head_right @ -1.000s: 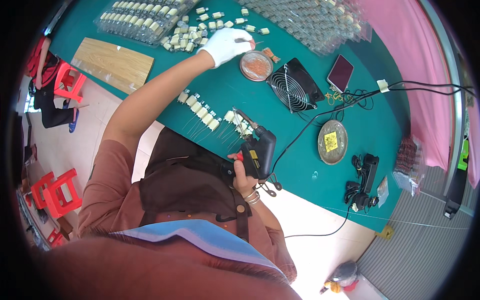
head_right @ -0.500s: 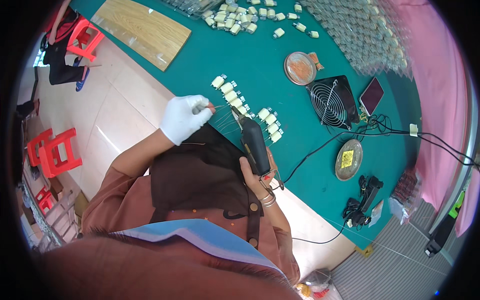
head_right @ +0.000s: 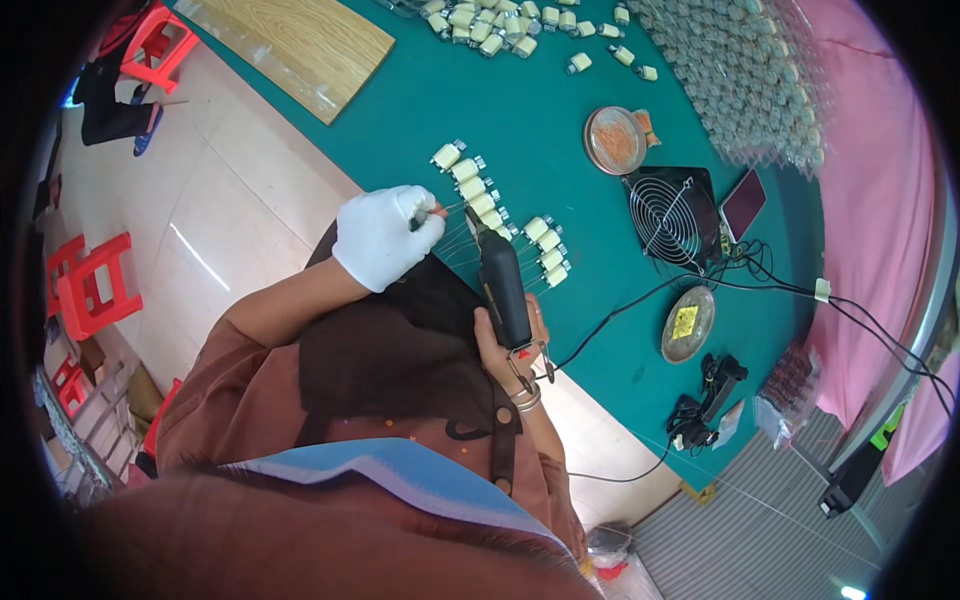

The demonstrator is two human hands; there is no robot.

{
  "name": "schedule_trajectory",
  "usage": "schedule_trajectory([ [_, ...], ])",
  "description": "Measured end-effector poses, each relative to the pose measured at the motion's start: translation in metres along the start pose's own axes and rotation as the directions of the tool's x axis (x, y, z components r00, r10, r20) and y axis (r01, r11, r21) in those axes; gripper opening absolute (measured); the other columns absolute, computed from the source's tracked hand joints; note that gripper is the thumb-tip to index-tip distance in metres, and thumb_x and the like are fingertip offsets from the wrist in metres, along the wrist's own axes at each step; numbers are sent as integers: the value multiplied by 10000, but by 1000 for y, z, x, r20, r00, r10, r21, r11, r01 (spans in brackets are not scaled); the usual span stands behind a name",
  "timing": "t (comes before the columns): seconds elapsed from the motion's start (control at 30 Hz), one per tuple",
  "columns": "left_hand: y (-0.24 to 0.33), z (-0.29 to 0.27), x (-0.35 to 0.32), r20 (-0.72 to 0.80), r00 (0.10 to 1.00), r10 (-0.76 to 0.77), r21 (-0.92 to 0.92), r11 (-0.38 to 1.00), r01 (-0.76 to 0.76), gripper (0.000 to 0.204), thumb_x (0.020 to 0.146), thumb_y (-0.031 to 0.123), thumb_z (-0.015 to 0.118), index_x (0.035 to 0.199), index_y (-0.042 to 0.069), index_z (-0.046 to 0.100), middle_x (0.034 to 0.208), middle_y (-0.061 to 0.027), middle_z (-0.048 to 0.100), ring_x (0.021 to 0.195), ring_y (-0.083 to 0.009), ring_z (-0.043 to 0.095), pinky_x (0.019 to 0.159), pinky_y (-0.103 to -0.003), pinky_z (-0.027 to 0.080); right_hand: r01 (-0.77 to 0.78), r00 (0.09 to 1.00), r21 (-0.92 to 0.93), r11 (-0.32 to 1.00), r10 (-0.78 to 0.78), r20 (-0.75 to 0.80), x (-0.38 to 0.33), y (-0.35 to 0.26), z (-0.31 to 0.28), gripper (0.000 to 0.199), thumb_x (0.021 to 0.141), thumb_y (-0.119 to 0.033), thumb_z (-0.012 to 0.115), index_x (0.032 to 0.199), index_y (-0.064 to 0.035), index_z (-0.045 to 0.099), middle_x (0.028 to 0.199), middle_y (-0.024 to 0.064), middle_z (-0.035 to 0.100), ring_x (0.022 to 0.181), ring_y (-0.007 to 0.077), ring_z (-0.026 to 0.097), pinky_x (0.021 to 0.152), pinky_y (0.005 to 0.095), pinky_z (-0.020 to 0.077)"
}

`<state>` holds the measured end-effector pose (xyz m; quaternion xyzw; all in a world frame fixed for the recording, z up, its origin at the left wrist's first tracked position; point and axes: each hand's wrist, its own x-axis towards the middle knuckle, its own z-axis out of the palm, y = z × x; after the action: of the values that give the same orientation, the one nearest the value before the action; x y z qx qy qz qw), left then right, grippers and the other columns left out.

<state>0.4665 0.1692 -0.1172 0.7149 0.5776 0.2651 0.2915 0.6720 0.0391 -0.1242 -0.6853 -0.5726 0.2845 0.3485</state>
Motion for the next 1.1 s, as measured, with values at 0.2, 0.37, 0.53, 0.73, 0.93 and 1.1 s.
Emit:
schedule_trajectory([
  [0.2, 0, 1, 0, -27, 1000, 8, 23, 1000, -7, 98, 806, 213, 677, 766, 126, 693, 725, -51, 675, 668, -248, 671, 592, -382, 521, -22, 1000, -11, 1000, 22, -5, 0, 1, 2, 317, 722, -93, 813, 977, 3, 651, 861, 129, 643, 697, 286, 635, 625, 356, 503],
  [0.37, 0, 5, 0, -49, 998, 32, 47, 998, -29, 81, 795, 205, 687, 751, 138, 686, 701, -29, 664, 657, -234, 667, 583, -376, 518, -28, 1000, 27, 999, 28, 2, 0, 2, 2, 308, 726, -81, 804, 980, 4, 653, 841, 125, 632, 690, 283, 632, 622, 355, 500],
  [0.53, -1, 6, 0, -61, 997, 52, 77, 996, -47, 75, 790, 204, 693, 750, 141, 687, 689, -23, 658, 652, -230, 665, 578, -371, 516, -2, 1000, 24, 1000, 2, -4, 2, -2, 2, 297, 727, -66, 798, 977, 2, 652, 842, 126, 631, 690, 283, 630, 622, 352, 498],
  [0.73, -2, 7, 0, -63, 997, 48, 72, 996, -44, 72, 787, 209, 697, 758, 143, 692, 689, -24, 656, 652, -228, 663, 577, -369, 517, -1, 1000, 14, 1000, 1, -2, 5, -9, 2, 285, 730, -54, 795, 968, -1, 648, 852, 127, 626, 689, 282, 625, 628, 353, 495],
  [0.93, -2, 6, 0, -33, 999, 39, 67, 997, -37, 84, 792, 219, 696, 757, 143, 691, 693, -26, 657, 653, -229, 662, 570, -370, 512, 7, 1000, -3, 1000, -7, 1, 5, -8, 1, 281, 733, -48, 794, 966, 2, 647, 853, 128, 618, 691, 284, 620, 630, 355, 492],
  [1.1, -3, 8, 0, -54, 997, 50, 77, 996, -45, 108, 794, 238, 704, 746, 143, 682, 679, -20, 652, 633, -231, 655, 553, -371, 505, 5, 1000, 11, 1000, -5, 1, 6, -11, 1, 277, 731, -41, 792, 962, 4, 646, 855, 130, 616, 694, 286, 613, 632, 359, 489],
])
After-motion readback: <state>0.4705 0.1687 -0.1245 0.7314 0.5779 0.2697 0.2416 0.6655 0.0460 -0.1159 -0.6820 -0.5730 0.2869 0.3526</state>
